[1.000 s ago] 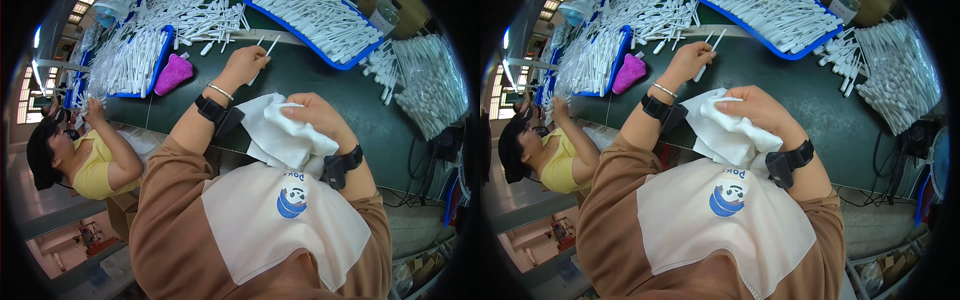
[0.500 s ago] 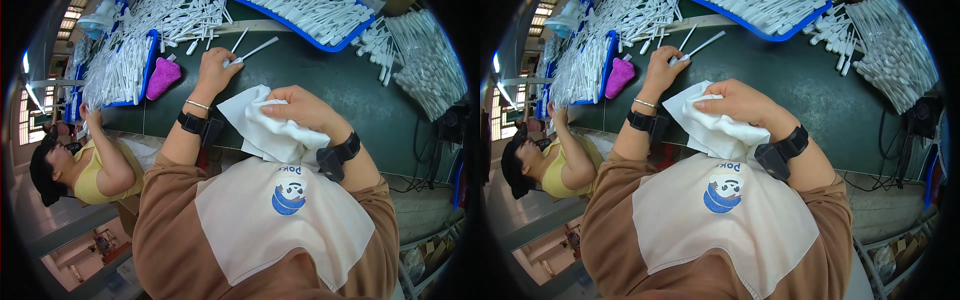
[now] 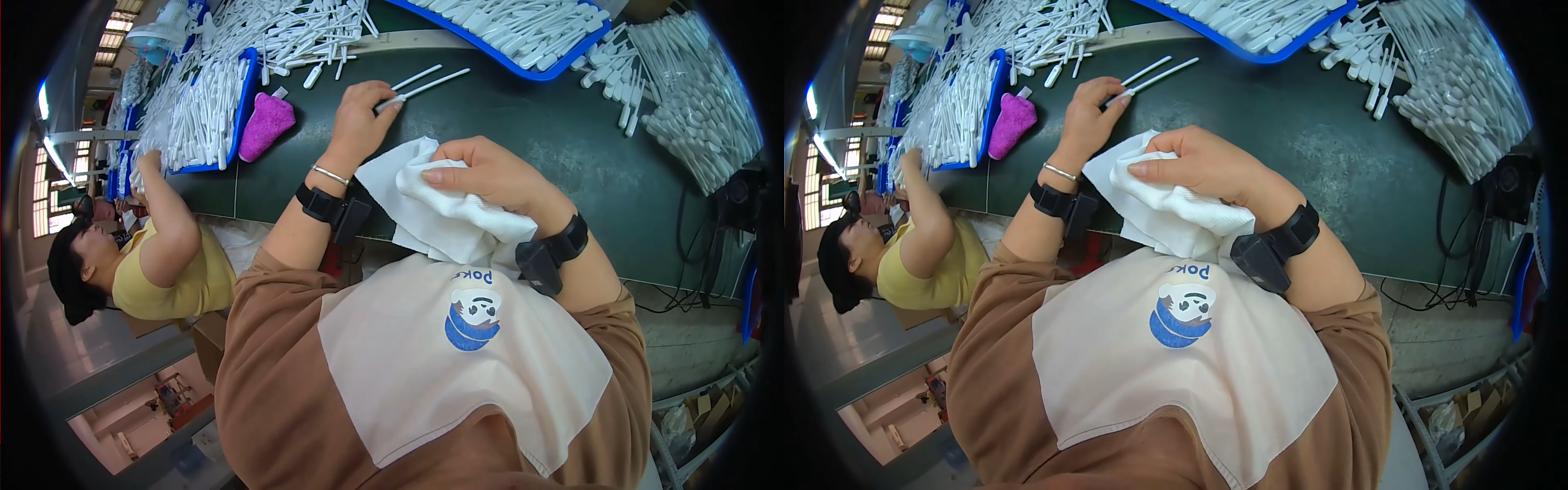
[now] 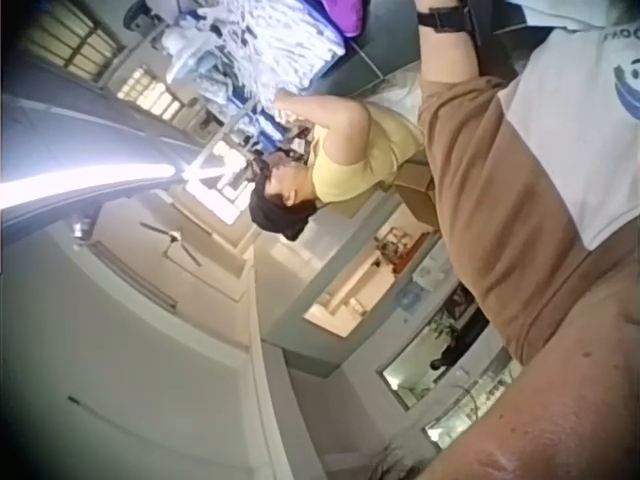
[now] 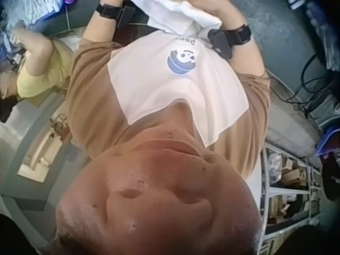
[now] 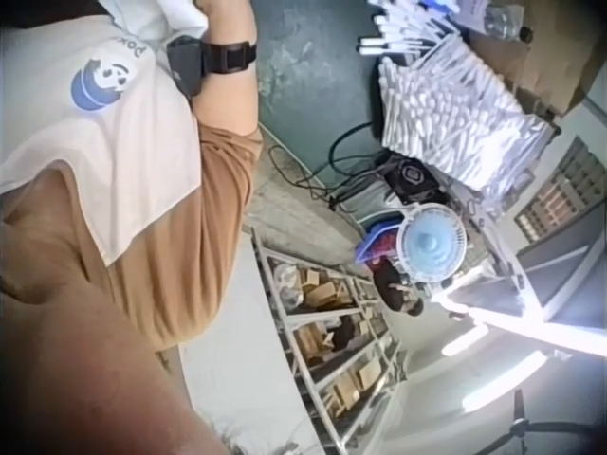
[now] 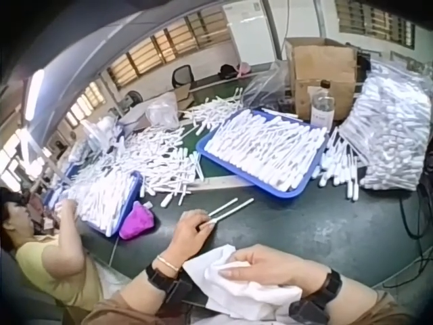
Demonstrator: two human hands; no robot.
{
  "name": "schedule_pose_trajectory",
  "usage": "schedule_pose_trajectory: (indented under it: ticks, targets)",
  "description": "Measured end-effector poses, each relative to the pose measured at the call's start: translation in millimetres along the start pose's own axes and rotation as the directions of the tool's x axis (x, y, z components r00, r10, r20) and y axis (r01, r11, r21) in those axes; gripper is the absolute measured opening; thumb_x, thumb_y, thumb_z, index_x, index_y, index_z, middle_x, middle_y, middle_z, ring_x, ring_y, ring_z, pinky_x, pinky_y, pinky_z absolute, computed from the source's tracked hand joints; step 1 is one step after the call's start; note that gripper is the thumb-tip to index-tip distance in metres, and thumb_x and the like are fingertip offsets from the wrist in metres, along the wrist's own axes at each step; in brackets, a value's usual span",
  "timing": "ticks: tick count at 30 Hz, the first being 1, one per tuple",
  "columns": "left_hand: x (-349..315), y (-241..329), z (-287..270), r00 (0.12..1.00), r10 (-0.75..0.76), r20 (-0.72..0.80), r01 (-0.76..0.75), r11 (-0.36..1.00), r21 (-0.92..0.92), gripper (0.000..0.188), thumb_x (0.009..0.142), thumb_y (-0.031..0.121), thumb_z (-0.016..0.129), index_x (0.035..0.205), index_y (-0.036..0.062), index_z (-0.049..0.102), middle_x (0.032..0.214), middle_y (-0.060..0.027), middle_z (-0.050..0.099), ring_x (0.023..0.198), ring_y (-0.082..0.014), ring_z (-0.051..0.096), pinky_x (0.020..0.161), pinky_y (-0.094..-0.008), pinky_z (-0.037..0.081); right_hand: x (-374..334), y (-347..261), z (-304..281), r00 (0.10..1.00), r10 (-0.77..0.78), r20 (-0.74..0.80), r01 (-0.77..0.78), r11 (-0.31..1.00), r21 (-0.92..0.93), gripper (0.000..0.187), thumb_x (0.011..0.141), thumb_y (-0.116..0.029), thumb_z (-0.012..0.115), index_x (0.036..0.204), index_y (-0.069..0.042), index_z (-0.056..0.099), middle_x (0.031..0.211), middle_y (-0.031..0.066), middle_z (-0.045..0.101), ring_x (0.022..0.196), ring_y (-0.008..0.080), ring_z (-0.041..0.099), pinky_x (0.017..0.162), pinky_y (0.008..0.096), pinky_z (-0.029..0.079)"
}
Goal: The person picks up a plastic stick from a tray, wipes it with a cloth, and places it onto the table. This process is repeated for several sticks before the person reaches for a new batch from a different tray.
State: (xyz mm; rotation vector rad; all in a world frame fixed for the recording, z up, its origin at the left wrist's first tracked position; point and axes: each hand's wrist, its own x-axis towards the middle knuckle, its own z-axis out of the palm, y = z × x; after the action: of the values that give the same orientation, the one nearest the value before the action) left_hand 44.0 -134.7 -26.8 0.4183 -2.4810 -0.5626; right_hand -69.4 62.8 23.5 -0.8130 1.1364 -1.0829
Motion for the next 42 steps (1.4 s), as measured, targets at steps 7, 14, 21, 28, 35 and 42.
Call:
schedule_pose_trajectory:
  ticks: [7, 14, 21, 28, 35, 42]
  targets:
    - [-3.3, 25.8, 11.0, 0.985, 0.134, 0.109, -0.118, 0.984, -0.136, 0.019, 0.071, 0.012, 0.063, 0.088, 0.003, 0.06, 0.098, -0.0114, 0.058, 0.094, -0.0295, 0.052, 0.083, -0.0348, 0.042, -8.0, -10.8, 3.5, 0.996, -0.031, 0.077, 0.013, 0.973, 0.228, 0.02, 0.081, -0.024, 0.061, 0.086, -0.004, 0.059, 0.075, -0.0021, 0.057, 0.065, 0.0033, 0.051, 0.058, 0.0171, 0.041]
    - [28.2, -8.1, -22.7, 0.98, -0.123, -0.155, 0.09, 0.975, -0.201, 0.021, 0.074, 0.011, 0.058, 0.094, 0.0038, 0.061, 0.094, -0.0134, 0.059, 0.091, -0.03, 0.054, 0.08, -0.0361, 0.044, -2.5, -3.6, -4.2, 1.0, -0.006, -0.006, 0.008, 0.94, 0.342, 0.019, 0.081, -0.023, 0.061, 0.086, -0.005, 0.058, 0.074, -0.0016, 0.057, 0.063, 0.0033, 0.051, 0.057, 0.0176, 0.042]
    - [65.0, -139.4, -87.2, 0.982, -0.157, 0.106, 0.04, 0.72, 0.693, 0.014, 0.072, 0.012, 0.06, 0.085, 0.0102, 0.066, 0.084, -0.0126, 0.062, 0.081, -0.0329, 0.057, 0.073, -0.0401, 0.046, -1.4, -3.7, 0.1, 1.0, 0.026, 0.009, -0.028, 0.933, 0.36, 0.022, 0.08, -0.026, 0.062, 0.087, -0.006, 0.059, 0.074, -0.0004, 0.058, 0.062, 0.0043, 0.052, 0.057, 0.0182, 0.043]
    - [49.1, -115.4, -106.8, 0.975, -0.157, 0.156, 0.042, 0.823, 0.567, 0.022, 0.072, 0.014, 0.063, 0.094, 0.0107, 0.062, 0.081, -0.0125, 0.062, 0.078, -0.0307, 0.058, 0.068, -0.0398, 0.047, -2.0, -3.8, -0.6, 0.996, -0.012, -0.093, 0.048, 0.917, 0.395, 0.021, 0.084, -0.023, 0.057, 0.09, -0.003, 0.059, 0.076, 0.0011, 0.059, 0.063, 0.0058, 0.054, 0.057, 0.02, 0.045]
    - [-17.9, -18.1, -119.0, 0.834, -0.41, 0.37, 0.535, 0.766, -0.357, 0.017, 0.082, 0.01, 0.057, 0.096, -0.0002, 0.056, 0.083, -0.0096, 0.063, 0.074, -0.0148, 0.059, 0.067, -0.023, 0.046, 7.5, 0.9, -5.6, 0.907, -0.047, -0.418, 0.275, 0.817, 0.506, 0.026, 0.089, -0.024, 0.048, 0.101, -0.003, 0.057, 0.086, 0.0039, 0.059, 0.074, 0.01, 0.057, 0.065, 0.0218, 0.047]
    - [-46.8, 61.3, -53.8, 0.917, -0.398, 0.033, 0.346, 0.751, -0.563, 0.018, 0.078, 0.008, 0.062, 0.092, -0.0008, 0.057, 0.085, -0.007, 0.063, 0.068, -0.0105, 0.057, 0.06, -0.0256, 0.045, 15.4, 14.0, 1.3, 0.845, -0.16, -0.511, 0.481, 0.646, 0.593, 0.029, 0.089, -0.019, 0.047, 0.11, 0.0, 0.049, 0.096, 0.007, 0.058, 0.083, 0.0134, 0.057, 0.074, 0.0249, 0.046]
